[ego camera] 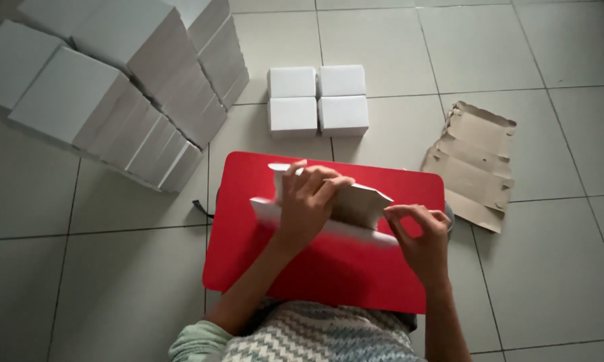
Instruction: Folding flat cardboard templates into small white boxes at a steady pace.
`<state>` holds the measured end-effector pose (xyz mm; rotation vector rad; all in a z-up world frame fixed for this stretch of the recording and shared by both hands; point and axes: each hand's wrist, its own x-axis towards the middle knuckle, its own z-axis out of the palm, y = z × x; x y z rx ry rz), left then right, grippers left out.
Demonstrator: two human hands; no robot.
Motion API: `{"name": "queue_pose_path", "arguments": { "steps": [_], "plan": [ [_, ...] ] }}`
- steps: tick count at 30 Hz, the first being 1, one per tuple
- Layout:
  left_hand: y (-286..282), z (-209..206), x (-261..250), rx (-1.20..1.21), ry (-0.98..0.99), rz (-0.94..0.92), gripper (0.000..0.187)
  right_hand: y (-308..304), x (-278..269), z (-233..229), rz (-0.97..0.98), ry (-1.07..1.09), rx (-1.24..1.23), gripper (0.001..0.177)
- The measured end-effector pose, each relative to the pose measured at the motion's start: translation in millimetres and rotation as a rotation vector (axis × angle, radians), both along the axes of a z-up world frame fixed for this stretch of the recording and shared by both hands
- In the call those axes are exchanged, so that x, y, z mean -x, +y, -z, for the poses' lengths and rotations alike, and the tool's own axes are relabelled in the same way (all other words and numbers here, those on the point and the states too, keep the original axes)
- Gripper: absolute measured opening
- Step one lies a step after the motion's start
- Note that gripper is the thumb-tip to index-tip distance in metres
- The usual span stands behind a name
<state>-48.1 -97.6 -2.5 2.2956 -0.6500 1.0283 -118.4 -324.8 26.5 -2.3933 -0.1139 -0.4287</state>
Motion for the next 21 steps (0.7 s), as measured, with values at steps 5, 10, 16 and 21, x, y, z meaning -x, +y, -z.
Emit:
{"name": "queue_pose_path", "arguments": {
  "steps": [5,10,16,21],
  "plan": [
    [5,-43,7,0.107,-0.117,0.141,0.021,7,4,-12,-0.090,-0.224,-0.140,0.013],
    [7,-36,32,0.331,-0.053,0.106,0.026,16,12,-27,-0.060,-0.457,-0.134,0.014],
    [0,-61,76,0.771,0.708,0.450,0.051,33,27,-27,-0.076,-0.650,0.064,0.018],
    [2,-76,83,0.982,0.972,0.622,0.039,53,30,-46,-0.106,-0.746,0.150,0.010]
  ]
}}
